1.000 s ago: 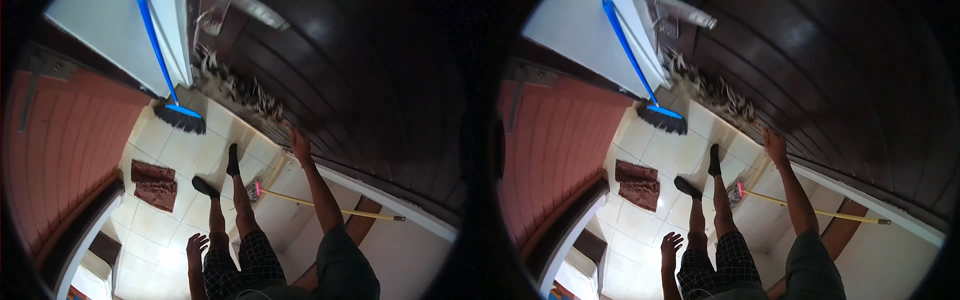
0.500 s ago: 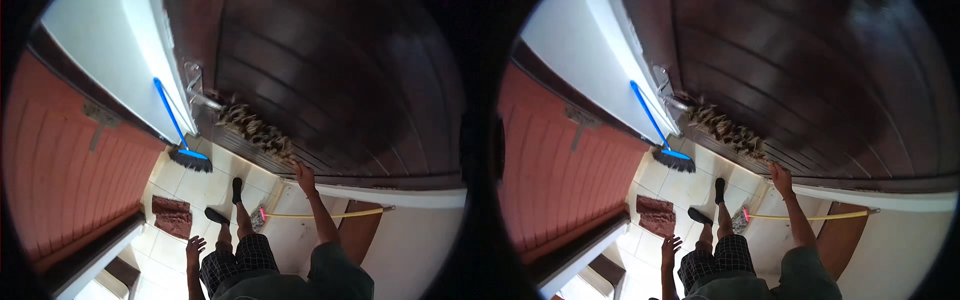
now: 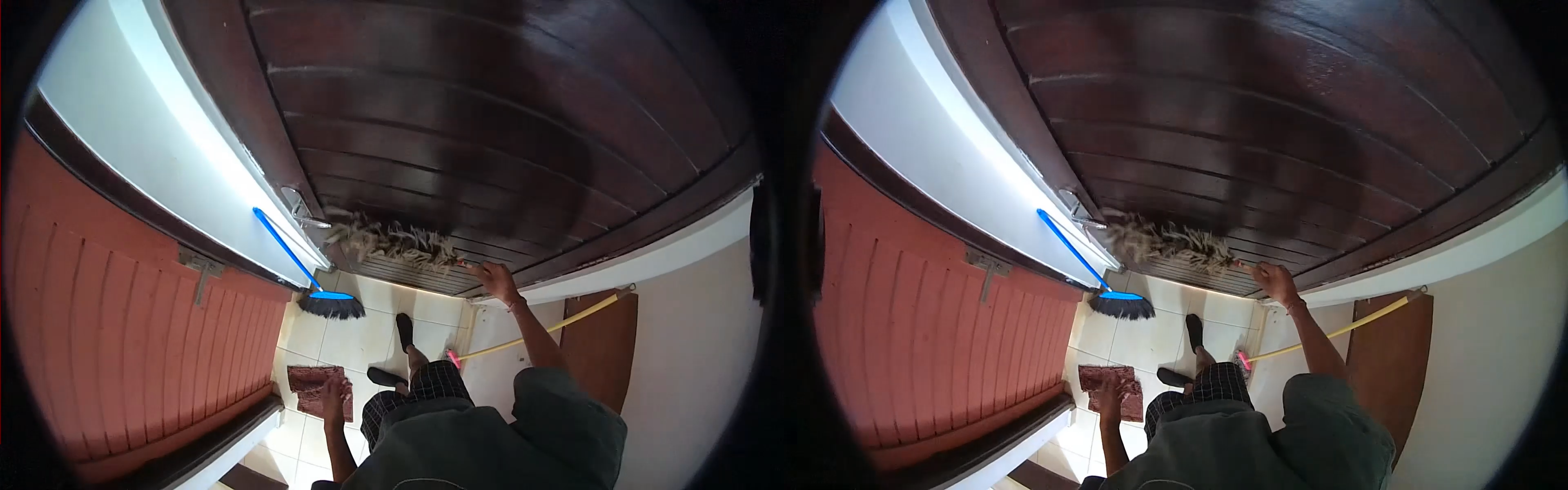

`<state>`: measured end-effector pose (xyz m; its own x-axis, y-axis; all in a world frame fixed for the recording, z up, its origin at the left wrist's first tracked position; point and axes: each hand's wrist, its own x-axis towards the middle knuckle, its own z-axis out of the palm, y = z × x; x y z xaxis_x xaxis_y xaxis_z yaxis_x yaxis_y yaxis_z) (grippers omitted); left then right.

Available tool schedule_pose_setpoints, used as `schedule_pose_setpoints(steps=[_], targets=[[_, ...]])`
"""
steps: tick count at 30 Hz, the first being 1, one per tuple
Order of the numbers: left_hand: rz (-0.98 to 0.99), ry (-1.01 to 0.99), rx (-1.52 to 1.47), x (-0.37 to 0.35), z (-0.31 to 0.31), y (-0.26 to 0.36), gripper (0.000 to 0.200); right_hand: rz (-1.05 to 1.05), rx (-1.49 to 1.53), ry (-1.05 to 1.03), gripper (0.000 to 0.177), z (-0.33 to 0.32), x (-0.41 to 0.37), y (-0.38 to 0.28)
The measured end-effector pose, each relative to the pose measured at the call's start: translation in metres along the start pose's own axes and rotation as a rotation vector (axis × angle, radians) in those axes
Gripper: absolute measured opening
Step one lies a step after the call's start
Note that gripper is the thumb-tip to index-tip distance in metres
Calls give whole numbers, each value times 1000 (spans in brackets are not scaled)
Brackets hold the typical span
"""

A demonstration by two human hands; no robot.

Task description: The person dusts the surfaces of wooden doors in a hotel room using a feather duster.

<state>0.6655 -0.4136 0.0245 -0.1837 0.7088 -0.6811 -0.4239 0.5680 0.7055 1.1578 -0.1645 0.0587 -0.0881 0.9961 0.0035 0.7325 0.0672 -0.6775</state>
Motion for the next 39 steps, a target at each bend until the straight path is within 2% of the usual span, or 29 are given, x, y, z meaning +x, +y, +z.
schedule_pose_setpoints(steps=[1,2,4,6,7,9,11,14,15,18,20,22,23,26,28,31,32,33,35,37,39], targets=[[46,-27,-19,5,6,3,37,-9,132,27,33,-2,2,-7],[90,-52,-35,7,8,8,37,-10,47,12,36,-5,-3,-9],[35,-24,60,21,23,30,40,-32,-129,-15,42,-13,-6,5],[28,-23,70,35,32,36,40,7,-429,-72,50,6,-22,70],[62,-41,79,36,35,42,40,176,-556,-122,52,5,-30,70],[128,-84,108,41,50,61,39,320,-688,-139,55,16,-45,101],[142,-71,138,46,65,83,37,270,-695,-72,56,39,-41,136],[171,-84,150,52,81,98,35,156,-132,-173,55,22,-32,53],[195,-97,152,59,87,109,34,59,98,-119,48,45,-25,68],[346,-58,96,72,113,143,30,237,462,-167,42,63,-16,35],[486,-27,99,100,118,160,27,222,275,-199,46,61,-15,27],[578,-55,0,94,143,200,27,204,-10,-161,49,87,-31,66],[600,-44,27,97,149,216,28,360,-203,-123,52,95,-43,78],[726,-83,166,112,165,261,25,749,-390,-51,59,115,-86,100],[760,-136,283,130,168,280,20,1026,-172,-142,59,101,-115,78],[930,-182,519,166,171,305,13,1069,-152,-94,63,169,-177,130],[1005,-201,602,175,170,312,11,1117,-70,-62,63,174,-187,120],[1106,-227,713,179,171,322,9,1173,52,-2,63,184,-197,110],[1166,-333,779,195,172,337,9,1261,326,155,64,213,-214,84],[1245,-477,921,210,174,354,13,1294,633,399,64,259,-222,63],[1109,-683,962,215,176,361,16,1302,887,634,65,292,-214,33]])
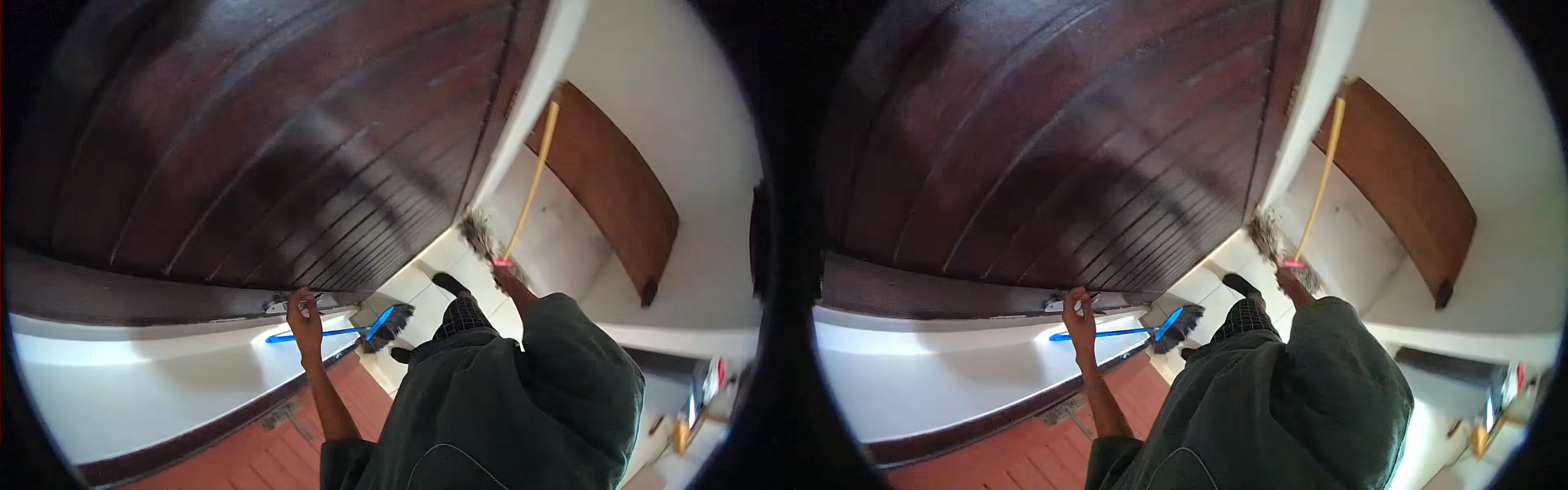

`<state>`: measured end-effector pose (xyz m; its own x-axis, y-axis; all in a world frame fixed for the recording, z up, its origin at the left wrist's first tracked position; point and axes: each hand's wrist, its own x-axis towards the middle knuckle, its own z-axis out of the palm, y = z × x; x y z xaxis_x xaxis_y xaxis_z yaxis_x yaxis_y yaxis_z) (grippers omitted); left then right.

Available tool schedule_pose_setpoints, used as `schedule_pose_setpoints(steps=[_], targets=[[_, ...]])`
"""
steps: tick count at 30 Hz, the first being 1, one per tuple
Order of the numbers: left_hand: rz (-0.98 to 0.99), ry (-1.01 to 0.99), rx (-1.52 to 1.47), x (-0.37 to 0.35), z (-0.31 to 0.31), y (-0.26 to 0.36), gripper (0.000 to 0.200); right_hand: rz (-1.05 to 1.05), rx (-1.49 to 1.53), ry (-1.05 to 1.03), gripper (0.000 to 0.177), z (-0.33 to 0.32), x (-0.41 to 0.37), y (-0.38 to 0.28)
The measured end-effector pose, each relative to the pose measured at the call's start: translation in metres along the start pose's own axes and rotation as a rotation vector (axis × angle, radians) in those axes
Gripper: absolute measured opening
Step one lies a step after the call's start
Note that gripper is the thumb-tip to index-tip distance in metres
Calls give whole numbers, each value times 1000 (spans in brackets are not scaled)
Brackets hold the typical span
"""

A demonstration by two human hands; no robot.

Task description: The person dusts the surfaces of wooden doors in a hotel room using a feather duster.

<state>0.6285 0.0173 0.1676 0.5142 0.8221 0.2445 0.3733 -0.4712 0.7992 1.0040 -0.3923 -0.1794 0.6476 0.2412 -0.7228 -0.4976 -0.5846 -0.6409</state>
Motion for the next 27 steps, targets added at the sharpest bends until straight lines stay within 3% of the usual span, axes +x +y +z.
schedule_pose_setpoints(steps=[1,2,4,6,7,9,11,16,18,21,22,24,25,27], targets=[[-10,-99,-44,1,-3,0,18,71,11,-11,66,14,-17,-3],[12,-209,-74,3,-9,6,22,77,203,40,61,35,-58,-39],[83,-327,-11,10,-10,-2,22,-15,480,79,37,66,-105,-71],[123,-413,-28,9,-1,-28,26,-85,860,-12,15,85,-145,-120],[124,-438,72,10,2,-29,27,-295,988,-21,12,100,-182,-150],[121,-475,288,11,-1,-34,29,-471,1173,-110,20,118,-244,-210],[186,-353,233,11,1,-43,26,-670,1030,14,24,136,-297,-266],[175,-264,377,8,5,-38,22,-1002,815,-260,21,189,-358,-343],[142,-285,404,8,3,-32,26,-1054,627,-199,23,218,-362,-356],[143,-301,473,11,2,-28,36,-901,335,-79,26,244,-347,-353],[139,-307,498,10,2,-29,39,-882,273,91,26,276,-303,-328],[119,-319,541,11,4,-32,45,-495,209,74,44,315,-242,-274],[104,-323,562,11,3,-31,48,-598,193,78,44,336,-209,-224],[93,-327,578,11,4,-27,52,-151,810,-443,22,351,-173,-154]])
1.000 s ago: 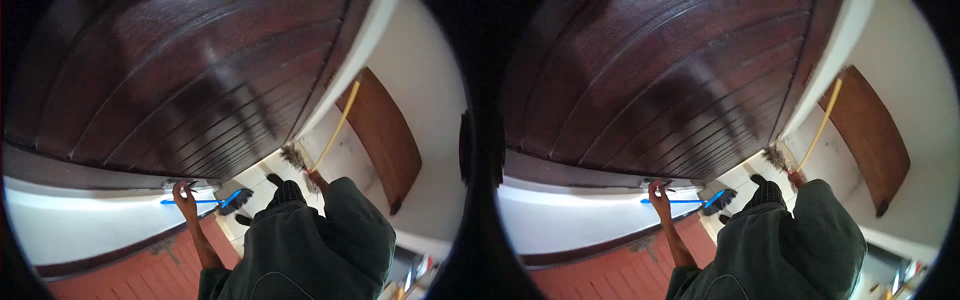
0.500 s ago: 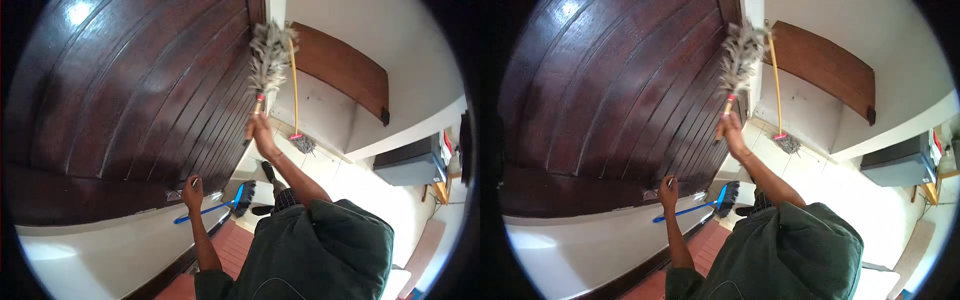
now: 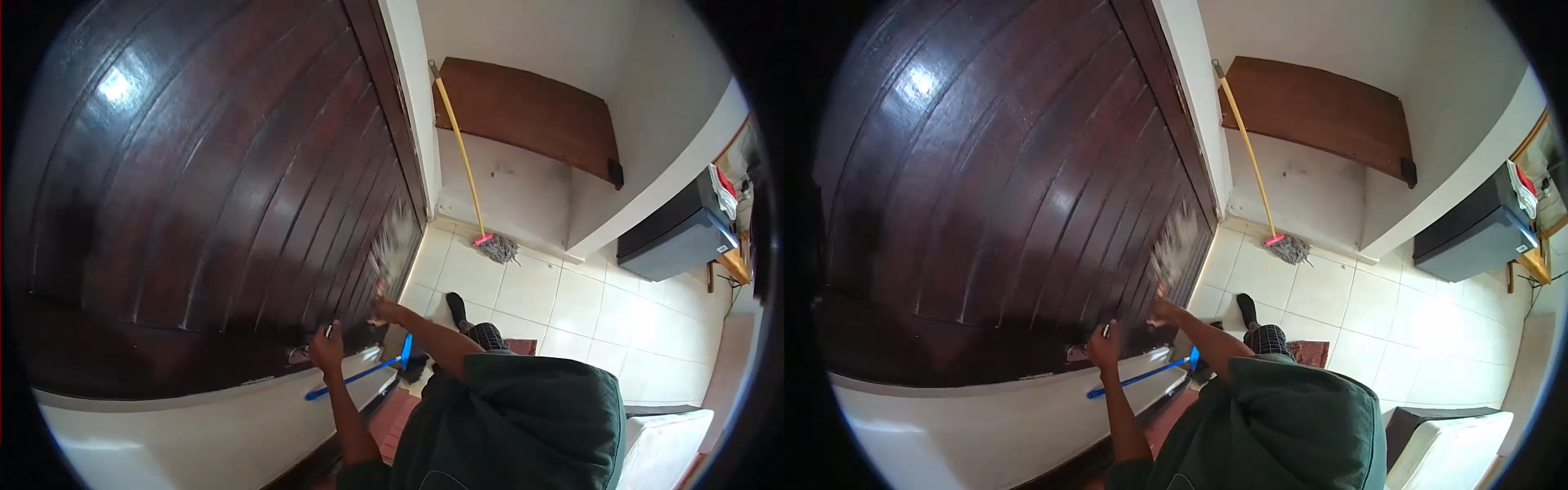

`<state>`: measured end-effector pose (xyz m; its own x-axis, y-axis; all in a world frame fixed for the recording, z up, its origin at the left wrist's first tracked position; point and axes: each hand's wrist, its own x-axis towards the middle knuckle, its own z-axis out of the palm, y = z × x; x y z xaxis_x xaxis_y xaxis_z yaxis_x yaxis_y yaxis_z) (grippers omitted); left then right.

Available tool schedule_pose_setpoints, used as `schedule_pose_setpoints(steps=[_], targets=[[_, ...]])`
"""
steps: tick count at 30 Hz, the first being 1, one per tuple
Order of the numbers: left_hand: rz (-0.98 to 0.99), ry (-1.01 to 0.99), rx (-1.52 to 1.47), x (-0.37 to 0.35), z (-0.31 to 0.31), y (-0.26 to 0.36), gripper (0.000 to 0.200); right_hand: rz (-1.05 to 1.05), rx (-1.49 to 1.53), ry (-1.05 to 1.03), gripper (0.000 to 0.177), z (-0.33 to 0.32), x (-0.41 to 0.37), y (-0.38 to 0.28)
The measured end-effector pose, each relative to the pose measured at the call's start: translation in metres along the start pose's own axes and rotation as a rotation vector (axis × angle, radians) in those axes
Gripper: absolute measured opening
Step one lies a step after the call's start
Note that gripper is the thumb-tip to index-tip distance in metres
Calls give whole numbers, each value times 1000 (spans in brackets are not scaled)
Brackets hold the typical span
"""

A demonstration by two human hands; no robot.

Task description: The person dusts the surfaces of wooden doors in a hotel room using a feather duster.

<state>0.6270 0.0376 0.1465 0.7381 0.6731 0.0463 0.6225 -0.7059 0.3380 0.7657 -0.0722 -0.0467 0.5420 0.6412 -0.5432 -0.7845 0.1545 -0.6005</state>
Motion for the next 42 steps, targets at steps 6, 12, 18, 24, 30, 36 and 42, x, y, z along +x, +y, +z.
schedule_pose_setpoints(steps=[6,12,18,24,30,36,42], targets=[[18,-8,-17,-3,-5,4,55,-239,264,103,38,4,-26,-54],[83,141,69,-1,11,-8,59,-840,61,-127,30,198,-173,-269],[33,165,113,-3,5,2,59,-1202,-367,90,39,212,-154,-292],[31,176,46,-7,-3,8,48,-565,304,347,37,91,-32,-118],[79,243,38,-5,3,6,44,-526,220,492,35,61,19,-112],[79,291,96,2,23,-12,44,-1236,-542,328,38,175,-110,-287],[49,312,143,-6,17,-5,45,-1139,-203,295,41,167,-95,-358]])
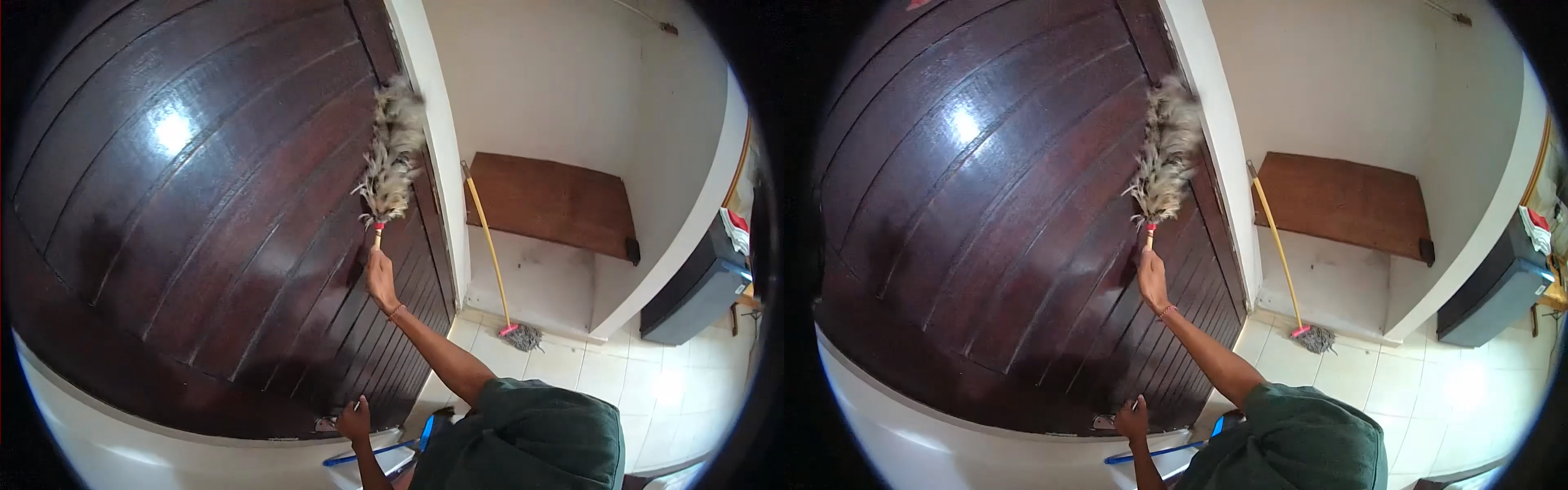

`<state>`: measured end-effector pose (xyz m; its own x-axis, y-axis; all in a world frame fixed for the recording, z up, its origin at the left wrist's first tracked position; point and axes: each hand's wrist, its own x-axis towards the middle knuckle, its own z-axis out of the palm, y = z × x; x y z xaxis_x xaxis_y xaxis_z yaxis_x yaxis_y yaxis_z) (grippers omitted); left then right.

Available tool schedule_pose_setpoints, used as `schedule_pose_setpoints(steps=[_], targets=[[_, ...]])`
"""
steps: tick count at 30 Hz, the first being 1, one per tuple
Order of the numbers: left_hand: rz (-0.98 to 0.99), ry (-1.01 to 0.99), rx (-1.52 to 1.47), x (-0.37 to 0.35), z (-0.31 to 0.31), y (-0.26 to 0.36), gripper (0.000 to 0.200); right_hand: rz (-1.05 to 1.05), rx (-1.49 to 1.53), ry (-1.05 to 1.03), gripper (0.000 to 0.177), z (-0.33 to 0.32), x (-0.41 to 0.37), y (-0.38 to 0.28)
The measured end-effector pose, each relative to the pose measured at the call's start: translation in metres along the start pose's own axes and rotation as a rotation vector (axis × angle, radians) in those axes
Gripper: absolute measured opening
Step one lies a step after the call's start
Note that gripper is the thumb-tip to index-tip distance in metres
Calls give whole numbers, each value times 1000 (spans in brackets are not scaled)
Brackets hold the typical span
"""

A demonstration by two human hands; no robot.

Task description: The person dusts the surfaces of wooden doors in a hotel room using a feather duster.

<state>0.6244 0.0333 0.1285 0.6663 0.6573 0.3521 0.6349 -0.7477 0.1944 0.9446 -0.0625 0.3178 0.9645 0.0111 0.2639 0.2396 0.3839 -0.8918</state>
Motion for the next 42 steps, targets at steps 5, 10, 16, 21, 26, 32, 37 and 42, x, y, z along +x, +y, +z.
schedule_pose_setpoints(steps=[5,10,16,21,26,32,37,42], targets=[[-37,-16,-48,0,2,1,46,-392,-531,-323,39,-22,2,-46],[-103,-63,-19,2,-4,7,46,-177,-287,-45,44,-45,66,10],[-75,-27,-28,2,8,1,43,-463,-573,-270,53,-63,84,-40],[-46,10,-39,2,16,-7,42,-162,-388,-92,42,-57,118,-57],[-150,-106,6,7,17,-5,44,-422,-690,-258,46,-68,125,-90],[-76,-42,-8,-1,-6,11,47,-420,-380,-98,51,-49,154,-88],[-194,-43,-161,-7,22,-11,43,-586,-856,-344,42,-42,157,-134],[-71,59,-27,-5,27,-15,42,-440,-488,-86,52,-8,203,-150]])
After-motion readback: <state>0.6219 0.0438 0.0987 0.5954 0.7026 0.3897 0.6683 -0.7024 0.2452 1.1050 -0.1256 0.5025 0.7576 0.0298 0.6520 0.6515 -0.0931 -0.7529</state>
